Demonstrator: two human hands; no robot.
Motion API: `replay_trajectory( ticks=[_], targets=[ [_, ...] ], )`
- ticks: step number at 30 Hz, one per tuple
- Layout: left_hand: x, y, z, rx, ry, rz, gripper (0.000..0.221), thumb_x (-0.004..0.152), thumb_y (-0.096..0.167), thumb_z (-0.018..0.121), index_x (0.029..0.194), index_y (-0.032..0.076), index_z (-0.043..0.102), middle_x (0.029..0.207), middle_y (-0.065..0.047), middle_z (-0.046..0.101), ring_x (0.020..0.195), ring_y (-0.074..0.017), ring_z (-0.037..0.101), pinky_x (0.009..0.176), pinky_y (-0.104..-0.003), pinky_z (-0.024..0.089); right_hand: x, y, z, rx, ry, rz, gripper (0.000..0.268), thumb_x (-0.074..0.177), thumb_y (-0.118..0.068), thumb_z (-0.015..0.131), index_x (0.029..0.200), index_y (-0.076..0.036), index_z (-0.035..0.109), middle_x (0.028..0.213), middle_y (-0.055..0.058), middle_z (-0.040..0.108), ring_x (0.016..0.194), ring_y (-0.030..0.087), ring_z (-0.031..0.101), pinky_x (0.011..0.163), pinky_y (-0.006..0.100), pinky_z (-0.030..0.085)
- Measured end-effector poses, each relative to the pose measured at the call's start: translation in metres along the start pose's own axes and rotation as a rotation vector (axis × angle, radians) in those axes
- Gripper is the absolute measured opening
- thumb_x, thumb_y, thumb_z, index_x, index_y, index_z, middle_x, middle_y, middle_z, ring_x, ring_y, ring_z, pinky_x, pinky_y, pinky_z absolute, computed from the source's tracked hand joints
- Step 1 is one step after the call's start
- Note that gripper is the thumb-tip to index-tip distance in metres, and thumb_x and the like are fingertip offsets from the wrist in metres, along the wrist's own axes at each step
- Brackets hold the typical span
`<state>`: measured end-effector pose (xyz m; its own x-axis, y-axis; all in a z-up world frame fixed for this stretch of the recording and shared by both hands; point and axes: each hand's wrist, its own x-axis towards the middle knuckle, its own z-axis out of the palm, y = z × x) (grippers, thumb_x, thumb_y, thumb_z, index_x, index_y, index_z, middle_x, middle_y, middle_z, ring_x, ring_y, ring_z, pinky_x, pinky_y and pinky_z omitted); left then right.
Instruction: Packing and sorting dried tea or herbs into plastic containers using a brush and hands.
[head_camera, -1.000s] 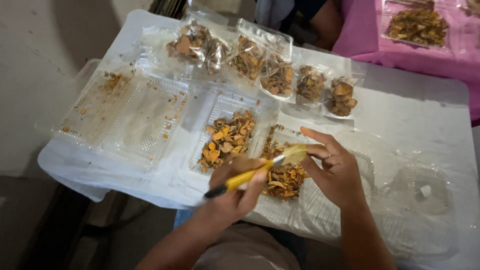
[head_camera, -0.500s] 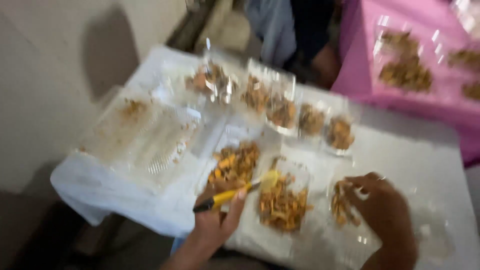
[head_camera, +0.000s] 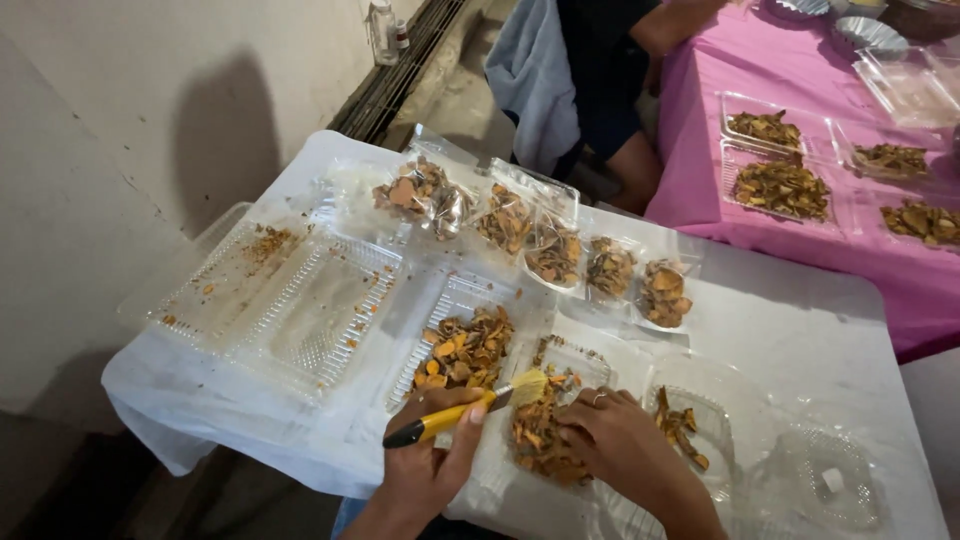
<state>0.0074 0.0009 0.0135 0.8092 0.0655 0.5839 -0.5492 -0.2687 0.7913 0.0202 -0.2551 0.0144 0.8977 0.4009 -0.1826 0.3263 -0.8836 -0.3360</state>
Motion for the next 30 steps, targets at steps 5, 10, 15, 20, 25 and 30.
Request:
replay_trajectory(
  ticks=[5,10,15,20,25,30],
  targets=[
    [-0.001,0.000,0.000,-0.029,0.018,0.006,0.020,0.097,0.025,0.065,0.101,0.008,0.074,0.087,-0.006,0.073,0.078,-0.0198,0.072,0.068,-0.032,0.057,-0.002,-0.005,-0.008,0.151,0.153,-0.064,0.022,0.098,-0.029,0.061,0.103,-0.017,0.079,0.096,0.001,0.077,0.089,0.024,0.070,0.082,0.041,0.050],
    [-0.004,0.004,0.002,-0.083,0.049,-0.008,0.019,0.096,0.023,0.066,0.101,0.006,0.073,0.091,-0.008,0.076,0.082,-0.0205,0.073,0.071,-0.032,0.059,-0.004,-0.012,-0.015,0.426,0.227,0.160,0.036,0.093,-0.036,0.064,0.117,-0.015,0.080,0.112,0.004,0.085,0.097,0.018,0.083,0.083,0.032,0.065],
    [-0.012,-0.004,0.019,-0.397,-0.002,0.233,0.013,0.102,0.015,0.057,0.109,0.010,0.066,0.088,-0.005,0.072,0.073,-0.0115,0.062,0.063,-0.024,0.053,-0.003,0.001,-0.003,0.727,0.340,0.183,0.020,0.086,-0.015,0.077,0.103,-0.008,0.086,0.073,0.004,0.090,0.044,0.004,0.055,0.042,0.019,0.036],
    [0.000,0.011,0.014,-0.214,-0.053,0.195,0.012,0.101,0.015,0.062,0.107,0.006,0.065,0.085,-0.008,0.070,0.069,-0.0160,0.062,0.061,-0.030,0.051,-0.005,0.008,-0.006,1.021,0.328,0.129,0.028,0.086,-0.005,0.073,0.110,0.007,0.081,0.086,0.020,0.088,0.075,0.023,0.088,0.063,0.025,0.067],
    [-0.004,0.000,0.020,-0.269,0.016,0.377,0.020,0.102,0.010,0.060,0.122,0.010,0.063,0.090,-0.003,0.072,0.068,-0.0096,0.058,0.064,-0.025,0.049,-0.006,0.002,-0.007,0.898,0.374,0.200,0.029,0.086,-0.016,0.077,0.108,0.000,0.085,0.085,0.012,0.090,0.064,0.010,0.074,0.056,0.021,0.055],
    [-0.012,-0.003,0.021,-0.191,-0.100,0.263,0.009,0.097,0.013,0.064,0.104,0.009,0.065,0.078,-0.005,0.069,0.063,-0.0131,0.055,0.061,-0.031,0.047,-0.006,0.005,-0.008,1.194,0.376,0.043,0.036,0.088,-0.012,0.071,0.114,0.012,0.076,0.097,0.027,0.085,0.081,0.032,0.086,0.077,0.037,0.074]
  ],
)
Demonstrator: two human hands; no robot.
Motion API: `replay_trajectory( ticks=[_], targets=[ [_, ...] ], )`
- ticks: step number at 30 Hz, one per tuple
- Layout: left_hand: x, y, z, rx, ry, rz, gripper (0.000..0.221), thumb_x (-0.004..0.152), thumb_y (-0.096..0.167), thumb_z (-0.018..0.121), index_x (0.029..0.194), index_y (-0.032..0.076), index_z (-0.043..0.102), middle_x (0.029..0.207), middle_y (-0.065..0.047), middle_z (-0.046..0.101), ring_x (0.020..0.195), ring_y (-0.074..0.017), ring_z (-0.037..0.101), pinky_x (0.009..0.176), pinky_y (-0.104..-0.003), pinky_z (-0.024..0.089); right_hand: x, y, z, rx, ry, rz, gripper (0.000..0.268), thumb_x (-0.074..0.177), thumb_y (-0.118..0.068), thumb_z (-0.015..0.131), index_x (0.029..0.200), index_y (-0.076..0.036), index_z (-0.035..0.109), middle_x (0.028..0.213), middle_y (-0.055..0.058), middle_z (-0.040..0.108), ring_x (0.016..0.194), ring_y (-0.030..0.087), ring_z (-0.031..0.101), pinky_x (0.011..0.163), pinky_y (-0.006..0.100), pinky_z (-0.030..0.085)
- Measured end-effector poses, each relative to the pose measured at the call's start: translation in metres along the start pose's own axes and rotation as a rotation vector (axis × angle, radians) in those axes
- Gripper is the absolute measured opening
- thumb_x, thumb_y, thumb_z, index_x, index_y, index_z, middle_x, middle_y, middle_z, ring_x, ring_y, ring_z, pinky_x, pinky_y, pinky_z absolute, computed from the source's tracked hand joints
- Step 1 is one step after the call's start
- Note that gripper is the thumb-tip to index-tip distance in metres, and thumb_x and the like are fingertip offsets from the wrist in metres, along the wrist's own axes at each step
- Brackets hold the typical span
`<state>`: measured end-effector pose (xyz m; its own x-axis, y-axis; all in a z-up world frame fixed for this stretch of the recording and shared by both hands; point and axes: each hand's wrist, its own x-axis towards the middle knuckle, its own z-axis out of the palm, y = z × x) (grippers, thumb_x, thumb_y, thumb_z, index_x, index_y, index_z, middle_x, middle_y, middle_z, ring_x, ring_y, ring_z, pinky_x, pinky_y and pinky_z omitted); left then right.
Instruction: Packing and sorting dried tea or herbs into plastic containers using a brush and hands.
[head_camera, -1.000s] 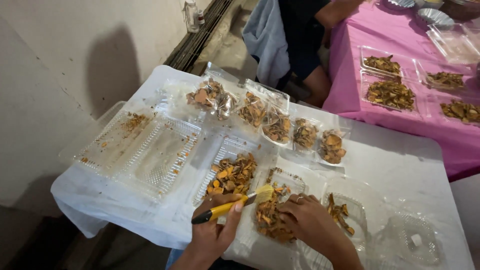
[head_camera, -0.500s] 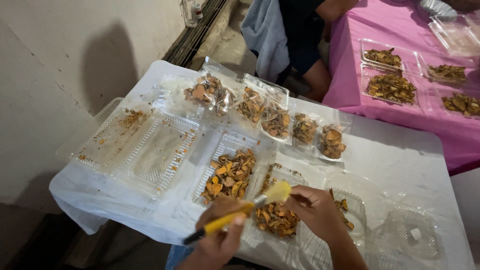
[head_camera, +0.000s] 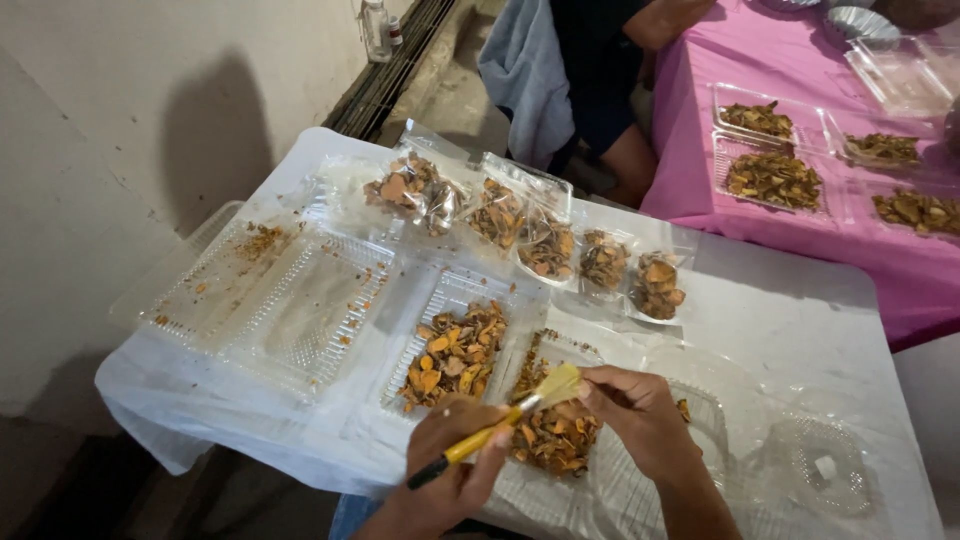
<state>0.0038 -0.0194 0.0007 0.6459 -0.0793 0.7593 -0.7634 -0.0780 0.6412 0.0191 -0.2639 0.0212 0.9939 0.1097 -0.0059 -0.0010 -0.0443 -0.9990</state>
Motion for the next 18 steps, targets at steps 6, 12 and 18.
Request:
replay_trajectory(
  ticks=[6,12,18],
  targets=[
    [0.002,0.009,0.003,-0.105,0.215,0.090,0.014,0.100,0.020,0.062,0.109,0.010,0.066,0.071,-0.004,0.068,0.059,-0.0146,0.059,0.068,-0.032,0.049,0.002,0.025,-0.007,-0.015,0.170,0.044,0.025,0.086,0.003,0.073,0.110,0.009,0.080,0.084,0.021,0.081,0.069,0.025,0.076,0.063,0.031,0.064],
    [0.007,0.007,-0.006,0.014,-0.034,-0.050,0.007,0.101,0.012,0.058,0.100,0.006,0.061,0.079,-0.005,0.063,0.065,-0.0129,0.058,0.054,-0.027,0.049,0.000,0.003,-0.004,-0.096,0.140,0.030,0.025,0.092,-0.009,0.069,0.109,0.003,0.082,0.088,0.017,0.084,0.075,0.023,0.072,0.064,0.030,0.059],
    [0.000,0.004,-0.001,-0.111,0.083,0.007,0.020,0.096,0.013,0.067,0.116,0.013,0.067,0.082,-0.003,0.072,0.065,-0.0119,0.057,0.068,-0.031,0.047,-0.004,0.008,0.006,-0.097,0.150,-0.014,0.028,0.083,0.004,0.075,0.110,0.006,0.080,0.096,0.021,0.086,0.082,0.024,0.083,0.075,0.031,0.070]
  ],
)
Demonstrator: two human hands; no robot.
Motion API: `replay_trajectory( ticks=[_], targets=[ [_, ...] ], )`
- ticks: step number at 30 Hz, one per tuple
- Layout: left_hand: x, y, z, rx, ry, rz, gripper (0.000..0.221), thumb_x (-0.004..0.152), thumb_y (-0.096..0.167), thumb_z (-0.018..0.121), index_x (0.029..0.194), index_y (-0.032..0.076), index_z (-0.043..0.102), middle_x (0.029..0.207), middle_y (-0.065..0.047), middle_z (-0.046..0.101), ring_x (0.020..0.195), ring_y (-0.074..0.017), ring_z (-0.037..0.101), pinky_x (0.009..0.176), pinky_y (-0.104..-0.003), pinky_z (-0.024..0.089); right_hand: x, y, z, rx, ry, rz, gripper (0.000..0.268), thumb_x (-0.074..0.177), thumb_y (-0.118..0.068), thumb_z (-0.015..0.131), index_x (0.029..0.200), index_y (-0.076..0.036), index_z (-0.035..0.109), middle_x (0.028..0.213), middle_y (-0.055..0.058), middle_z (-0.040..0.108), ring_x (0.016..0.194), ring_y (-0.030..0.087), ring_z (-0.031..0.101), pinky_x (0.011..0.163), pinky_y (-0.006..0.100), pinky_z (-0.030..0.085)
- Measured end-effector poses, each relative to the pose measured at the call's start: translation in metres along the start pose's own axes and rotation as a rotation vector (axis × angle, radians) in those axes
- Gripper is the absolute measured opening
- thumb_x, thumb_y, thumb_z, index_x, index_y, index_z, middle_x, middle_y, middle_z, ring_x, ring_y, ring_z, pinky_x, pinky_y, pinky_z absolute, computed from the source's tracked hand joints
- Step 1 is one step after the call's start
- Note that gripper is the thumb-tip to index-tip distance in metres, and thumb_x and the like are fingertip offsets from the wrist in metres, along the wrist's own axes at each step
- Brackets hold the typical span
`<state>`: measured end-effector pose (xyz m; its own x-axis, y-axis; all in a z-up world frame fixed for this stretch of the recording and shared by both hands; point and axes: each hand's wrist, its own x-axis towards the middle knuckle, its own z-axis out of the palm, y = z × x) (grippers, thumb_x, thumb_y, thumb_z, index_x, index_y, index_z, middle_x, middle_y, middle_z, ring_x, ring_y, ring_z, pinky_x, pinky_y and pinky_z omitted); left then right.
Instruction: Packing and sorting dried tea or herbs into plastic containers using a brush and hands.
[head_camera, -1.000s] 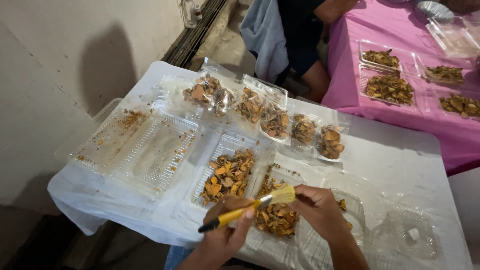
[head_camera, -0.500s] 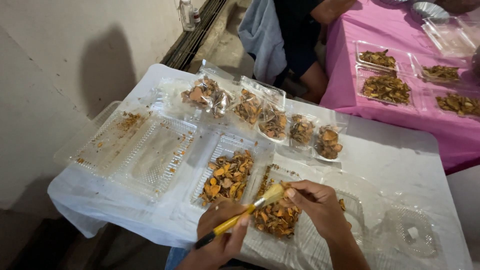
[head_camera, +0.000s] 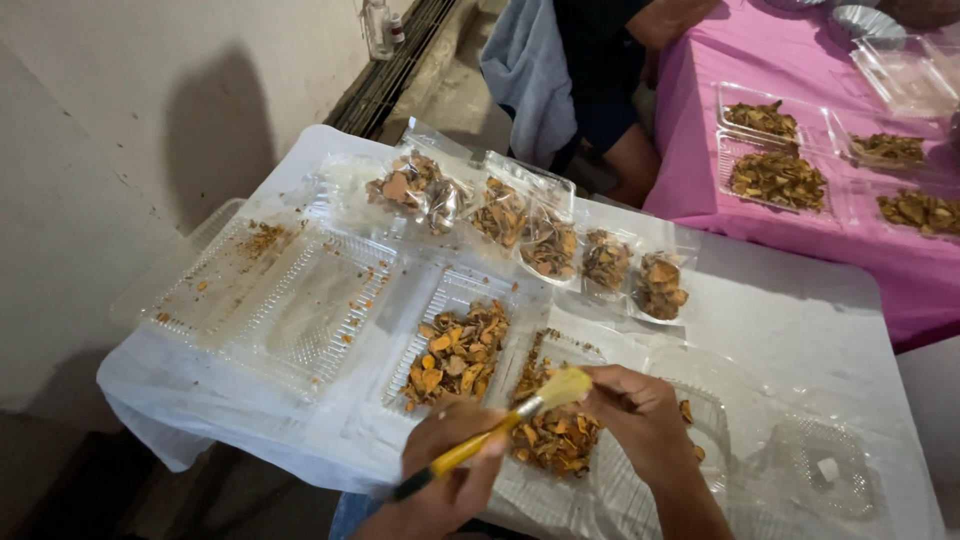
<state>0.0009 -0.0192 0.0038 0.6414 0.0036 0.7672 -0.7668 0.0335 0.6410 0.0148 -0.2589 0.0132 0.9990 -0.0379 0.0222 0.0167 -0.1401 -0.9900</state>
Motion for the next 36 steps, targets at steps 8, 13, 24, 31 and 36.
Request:
replay_trajectory(
  ticks=[8,13,24,31,36],
  targets=[
    [0.011,0.011,0.001,0.097,0.017,0.056,0.009,0.099,0.015,0.063,0.105,0.009,0.064,0.078,-0.004,0.069,0.061,-0.0141,0.054,0.065,-0.032,0.043,-0.001,0.000,-0.004,-0.123,0.043,-0.119,0.025,0.084,-0.003,0.076,0.109,0.000,0.080,0.090,0.014,0.086,0.070,0.015,0.073,0.062,0.022,0.062],
    [0.012,0.012,-0.010,0.219,-0.089,-0.092,0.013,0.100,0.020,0.061,0.097,0.009,0.066,0.075,-0.004,0.066,0.059,-0.0136,0.058,0.053,-0.031,0.046,-0.005,-0.022,-0.040,-0.365,0.056,-0.206,0.024,0.086,-0.013,0.074,0.107,-0.004,0.079,0.088,0.012,0.086,0.050,0.005,0.066,0.042,0.015,0.057],
    [0.005,0.012,-0.019,0.307,-0.048,-0.204,0.020,0.101,0.023,0.060,0.104,0.006,0.070,0.090,-0.006,0.073,0.077,-0.0196,0.070,0.074,-0.037,0.057,-0.005,-0.033,-0.095,-1.139,0.035,0.532,0.037,0.093,-0.031,0.060,0.123,-0.020,0.079,0.128,-0.002,0.077,0.120,0.022,0.069,0.104,0.038,0.052],
    [0.002,0.007,-0.022,0.310,-0.013,-0.143,0.019,0.101,0.021,0.061,0.107,0.005,0.068,0.095,-0.008,0.073,0.080,-0.0211,0.069,0.073,-0.034,0.056,-0.003,-0.014,-0.075,-1.184,0.141,0.125,0.023,0.092,-0.026,0.065,0.105,-0.015,0.081,0.099,0.004,0.079,0.084,0.027,0.074,0.077,0.043,0.054],
    [-0.002,0.009,-0.022,0.259,0.021,-0.270,0.019,0.099,0.024,0.063,0.105,0.008,0.070,0.089,-0.006,0.071,0.077,-0.0183,0.072,0.066,-0.033,0.057,0.001,-0.026,0.005,-1.109,-0.302,0.095,0.068,0.083,-0.062,0.073,0.135,-0.021,0.064,0.136,0.014,0.063,0.126,0.032,0.056,0.104,0.052,0.047]
  ],
)
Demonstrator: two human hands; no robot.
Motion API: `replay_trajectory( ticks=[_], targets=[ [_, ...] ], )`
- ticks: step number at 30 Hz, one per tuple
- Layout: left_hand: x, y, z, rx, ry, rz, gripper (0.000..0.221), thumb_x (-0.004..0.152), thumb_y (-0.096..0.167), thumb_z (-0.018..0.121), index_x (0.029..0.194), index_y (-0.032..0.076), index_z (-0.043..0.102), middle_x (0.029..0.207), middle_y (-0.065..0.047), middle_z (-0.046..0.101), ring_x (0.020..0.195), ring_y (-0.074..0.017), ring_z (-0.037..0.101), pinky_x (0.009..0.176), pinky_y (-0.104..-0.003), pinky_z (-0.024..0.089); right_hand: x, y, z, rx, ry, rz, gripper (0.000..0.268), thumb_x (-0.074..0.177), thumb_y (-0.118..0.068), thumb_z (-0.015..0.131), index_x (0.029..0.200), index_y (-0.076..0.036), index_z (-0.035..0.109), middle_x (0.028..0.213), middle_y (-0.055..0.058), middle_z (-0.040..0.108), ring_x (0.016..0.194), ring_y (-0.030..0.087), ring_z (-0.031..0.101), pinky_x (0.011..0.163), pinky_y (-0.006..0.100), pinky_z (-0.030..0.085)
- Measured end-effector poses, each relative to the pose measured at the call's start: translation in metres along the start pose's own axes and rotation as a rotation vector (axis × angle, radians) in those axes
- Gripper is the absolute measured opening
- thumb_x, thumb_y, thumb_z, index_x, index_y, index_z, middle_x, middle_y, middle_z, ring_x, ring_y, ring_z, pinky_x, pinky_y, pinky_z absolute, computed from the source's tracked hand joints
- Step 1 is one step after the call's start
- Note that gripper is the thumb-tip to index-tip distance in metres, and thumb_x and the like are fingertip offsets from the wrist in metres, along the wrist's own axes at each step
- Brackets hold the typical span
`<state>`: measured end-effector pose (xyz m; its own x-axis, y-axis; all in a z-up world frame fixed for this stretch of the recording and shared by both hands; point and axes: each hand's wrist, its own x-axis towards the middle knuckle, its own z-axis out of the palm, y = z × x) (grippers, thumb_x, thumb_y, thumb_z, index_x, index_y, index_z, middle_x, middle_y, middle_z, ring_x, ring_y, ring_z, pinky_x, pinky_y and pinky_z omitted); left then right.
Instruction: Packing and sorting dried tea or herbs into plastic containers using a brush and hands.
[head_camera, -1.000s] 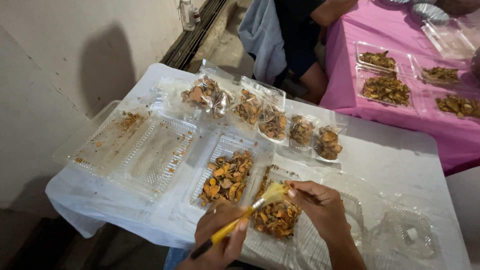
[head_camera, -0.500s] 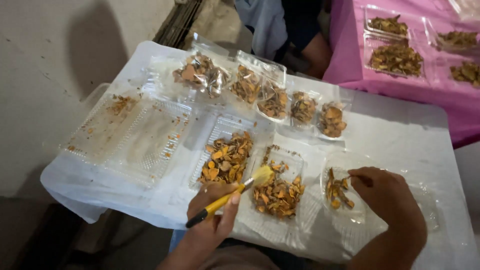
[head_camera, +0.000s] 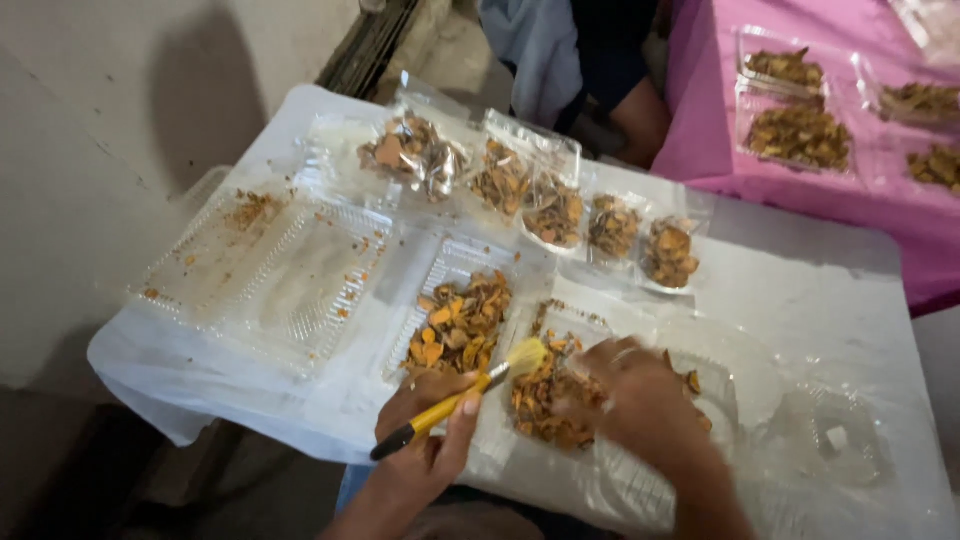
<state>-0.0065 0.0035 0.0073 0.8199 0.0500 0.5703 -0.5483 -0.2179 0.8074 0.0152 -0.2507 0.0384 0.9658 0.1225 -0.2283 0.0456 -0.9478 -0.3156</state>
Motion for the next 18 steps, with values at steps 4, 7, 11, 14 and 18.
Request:
replay_trajectory(
  ticks=[4,7,11,14,18],
  targets=[
    [-0.001,-0.005,-0.001,0.024,-0.030,-0.007,0.022,0.099,0.028,0.062,0.101,0.008,0.069,0.086,-0.006,0.072,0.076,-0.0198,0.073,0.064,-0.035,0.058,0.009,0.008,0.027,-0.126,-0.040,-0.280,0.051,0.095,-0.052,0.063,0.134,-0.020,0.066,0.120,0.007,0.071,0.121,0.033,0.055,0.106,0.051,0.039],
    [0.003,0.000,0.001,-0.024,-0.015,0.071,0.016,0.098,0.020,0.063,0.100,0.005,0.067,0.085,-0.009,0.069,0.073,-0.0211,0.069,0.064,-0.034,0.055,0.010,0.007,0.026,-0.099,-0.063,-0.266,0.037,0.100,-0.048,0.054,0.117,-0.020,0.072,0.113,0.006,0.074,0.114,0.029,0.059,0.098,0.048,0.044],
    [0.002,-0.003,0.002,-0.013,-0.021,0.078,0.017,0.099,0.022,0.063,0.103,0.006,0.069,0.085,-0.008,0.072,0.073,-0.0201,0.070,0.065,-0.034,0.056,0.013,0.015,0.029,-0.020,0.034,-0.377,0.033,0.101,-0.039,0.055,0.111,-0.015,0.076,0.106,0.003,0.077,0.098,0.028,0.067,0.091,0.045,0.047],
    [0.005,0.001,0.001,-0.001,-0.023,0.114,0.018,0.099,0.020,0.062,0.103,0.004,0.068,0.085,-0.009,0.071,0.073,-0.0214,0.070,0.064,-0.034,0.056,0.010,0.015,0.024,0.046,0.064,-0.308,0.037,0.100,-0.041,0.056,0.120,-0.017,0.075,0.112,0.008,0.078,0.102,0.029,0.068,0.087,0.045,0.051],
    [0.006,0.003,0.001,0.008,-0.028,0.150,0.015,0.099,0.018,0.062,0.105,0.005,0.067,0.088,-0.008,0.071,0.075,-0.0211,0.070,0.066,-0.034,0.056,0.006,0.013,0.014,0.164,0.053,-0.263,0.042,0.099,-0.042,0.056,0.127,-0.017,0.074,0.122,0.008,0.078,0.096,0.026,0.080,0.080,0.041,0.060]
  ],
)
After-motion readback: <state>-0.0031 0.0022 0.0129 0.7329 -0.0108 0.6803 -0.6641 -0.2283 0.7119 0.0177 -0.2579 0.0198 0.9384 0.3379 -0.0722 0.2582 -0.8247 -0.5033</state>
